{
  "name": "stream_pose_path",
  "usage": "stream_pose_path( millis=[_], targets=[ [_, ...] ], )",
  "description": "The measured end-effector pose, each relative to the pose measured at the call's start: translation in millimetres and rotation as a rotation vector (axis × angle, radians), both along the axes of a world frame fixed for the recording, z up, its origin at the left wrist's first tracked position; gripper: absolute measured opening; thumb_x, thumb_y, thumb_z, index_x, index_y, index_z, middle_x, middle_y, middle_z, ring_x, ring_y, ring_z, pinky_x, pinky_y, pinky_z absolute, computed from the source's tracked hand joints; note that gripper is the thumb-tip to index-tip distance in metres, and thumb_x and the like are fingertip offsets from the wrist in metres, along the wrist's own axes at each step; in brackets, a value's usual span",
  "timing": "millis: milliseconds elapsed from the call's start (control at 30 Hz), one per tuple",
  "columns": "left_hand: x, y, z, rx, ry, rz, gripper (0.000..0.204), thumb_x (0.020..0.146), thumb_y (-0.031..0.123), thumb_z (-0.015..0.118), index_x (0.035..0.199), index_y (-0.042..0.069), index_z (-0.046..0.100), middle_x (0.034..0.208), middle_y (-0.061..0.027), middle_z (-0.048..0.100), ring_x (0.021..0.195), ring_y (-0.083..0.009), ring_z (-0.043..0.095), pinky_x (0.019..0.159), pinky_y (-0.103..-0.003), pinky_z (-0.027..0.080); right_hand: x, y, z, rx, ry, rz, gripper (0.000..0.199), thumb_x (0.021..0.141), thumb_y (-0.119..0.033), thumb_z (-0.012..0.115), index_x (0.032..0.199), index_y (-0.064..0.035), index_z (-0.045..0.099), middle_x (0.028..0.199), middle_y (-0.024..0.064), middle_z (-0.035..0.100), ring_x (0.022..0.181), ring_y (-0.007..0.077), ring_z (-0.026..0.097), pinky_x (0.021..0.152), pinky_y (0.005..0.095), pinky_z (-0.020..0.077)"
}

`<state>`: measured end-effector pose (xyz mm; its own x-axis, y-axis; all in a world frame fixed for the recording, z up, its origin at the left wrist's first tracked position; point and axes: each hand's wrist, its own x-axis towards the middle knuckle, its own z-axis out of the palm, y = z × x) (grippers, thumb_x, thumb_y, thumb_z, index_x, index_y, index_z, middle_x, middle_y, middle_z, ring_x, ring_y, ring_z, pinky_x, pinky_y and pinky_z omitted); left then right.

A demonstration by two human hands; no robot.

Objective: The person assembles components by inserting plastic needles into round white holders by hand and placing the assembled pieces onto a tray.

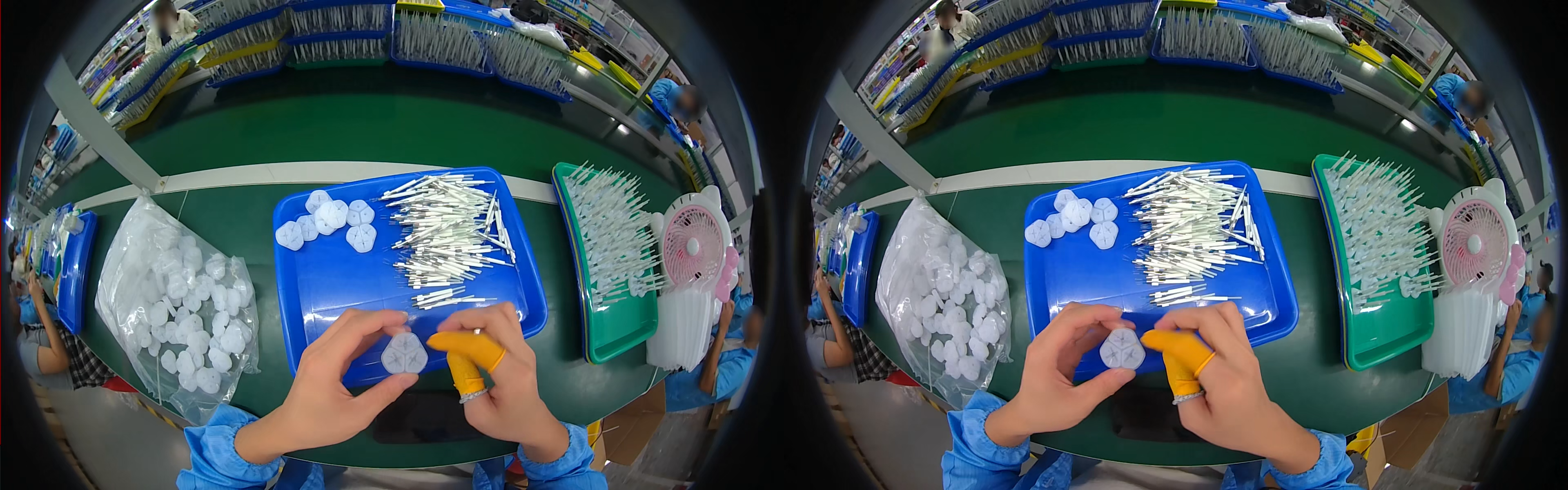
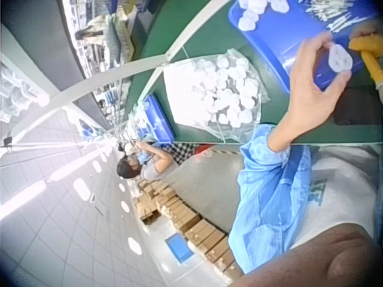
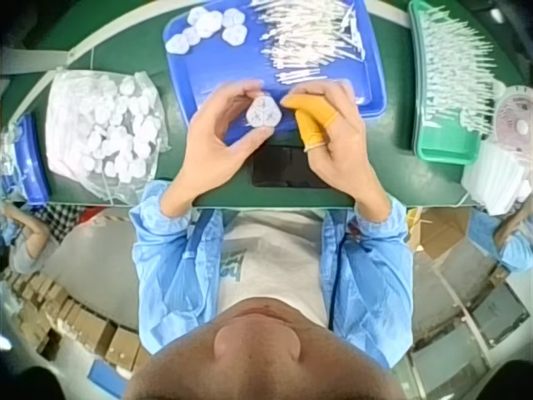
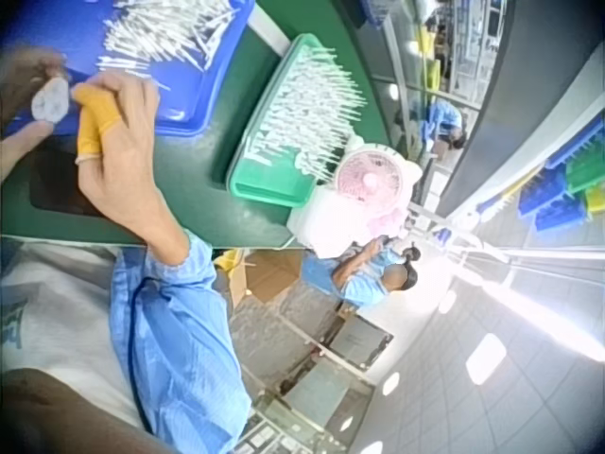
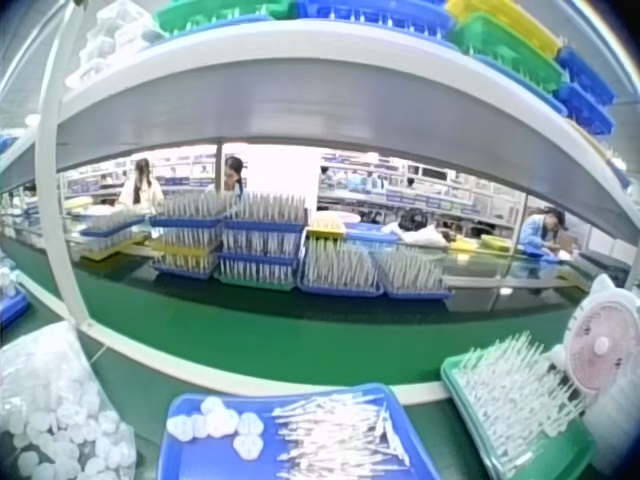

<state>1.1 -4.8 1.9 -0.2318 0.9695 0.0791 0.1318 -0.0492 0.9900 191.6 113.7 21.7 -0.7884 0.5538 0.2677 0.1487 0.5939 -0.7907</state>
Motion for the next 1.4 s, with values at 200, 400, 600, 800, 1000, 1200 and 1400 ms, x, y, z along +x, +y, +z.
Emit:
stream_pose_path(
  millis=[200, 400, 600, 800, 1000, 1200, 1400],
  targets=[
    [-11.3, -0.3, -1.6, 0.114, -0.112, -0.065, 0.06, 0.088, 0.004, 0.082, 0.142, -0.001, 0.057, 0.131, -0.0135, 0.06, 0.126, -0.0263, 0.06, 0.112, -0.039, 0.045, 4.1, 0.2, -9.3, -0.469, -0.075, 0.048, 0.029, 0.09, -0.001, 0.078, 0.116, -0.0013, 0.068, 0.112, 0.0151, 0.071, 0.101, 0.0318, 0.071, 0.093, 0.0376, 0.0532],
    [-58.3, 40.3, -5.7, 0.035, 0.914, 0.503, 0.048, 0.093, 0.004, 0.069, 0.139, -0.002, 0.056, 0.134, -0.0225, 0.059, 0.124, -0.0419, 0.058, 0.108, -0.043, 0.047, 9.7, 8.5, -7.5, -0.276, -0.061, -0.091, 0.02, 0.087, -0.001, 0.079, 0.106, -0.0012, 0.074, 0.091, 0.0122, 0.071, 0.089, 0.029, 0.069, 0.084, 0.0381, 0.0546],
    [-99.8, 34.2, -28.9, -0.04, 1.219, 0.523, 0.035, 0.084, -0.006, 0.07, 0.118, 0.0, 0.065, 0.11, -0.0198, 0.059, 0.105, -0.0414, 0.059, 0.088, -0.047, 0.049, 27.2, 11.9, -4.0, -0.323, 0.135, -0.179, 0.02, 0.083, -0.002, 0.085, 0.101, -0.0022, 0.077, 0.088, 0.0097, 0.072, 0.073, 0.0167, 0.067, 0.066, 0.028, 0.052],
    [-94.9, 41.3, -31.0, -0.108, 1.0, 0.557, 0.022, 0.084, -0.008, 0.069, 0.105, -0.001, 0.065, 0.091, -0.0127, 0.055, 0.077, -0.0269, 0.054, 0.071, -0.039, 0.049, 130.6, 40.6, 7.1, -0.095, 0.107, -0.72, 0.007, 0.092, -0.003, 0.078, 0.097, 0.0013, 0.079, 0.084, 0.0036, 0.076, 0.074, 0.0076, 0.066, 0.066, 0.0248, 0.0524],
    [-87.4, 47.4, -25.4, -0.131, 0.988, 0.468, 0.009, 0.087, -0.006, 0.071, 0.096, -0.005, 0.069, 0.075, -0.0086, 0.05, 0.065, -0.0201, 0.049, 0.061, -0.036, 0.041, 240.9, 102.7, -6.3, 0.108, -0.036, -1.112, 0.021, 0.083, 0.006, 0.067, 0.102, 0.0075, 0.076, 0.073, 0.0099, 0.069, 0.062, 0.0137, 0.062, 0.057, 0.0312, 0.047],
    [-79.8, 42.5, -12.4, -0.304, 0.702, 0.472, 0.012, 0.094, -0.002, 0.068, 0.105, -0.005, 0.07, 0.072, -0.0047, 0.058, 0.06, -0.0094, 0.05, 0.054, -0.03, 0.038, 231.3, 154.5, -22.9, 0.299, -0.249, -1.015, 0.021, 0.076, 0.004, 0.064, 0.094, 0.0107, 0.073, 0.075, 0.0246, 0.067, 0.062, 0.0334, 0.065, 0.059, 0.0434, 0.0501],
    [-69.3, 24.0, -13.9, -0.096, 0.412, 0.437, 0.016, 0.101, 0.005, 0.066, 0.113, -0.004, 0.069, 0.092, -0.0076, 0.074, 0.07, -0.0099, 0.064, 0.062, -0.024, 0.049, 204.4, 154.3, -20.8, 0.47, -0.223, -1.126, 0.021, 0.079, 0.005, 0.064, 0.098, 0.0072, 0.073, 0.073, 0.024, 0.066, 0.067, 0.0394, 0.067, 0.063, 0.0465, 0.0511]
  ],
)
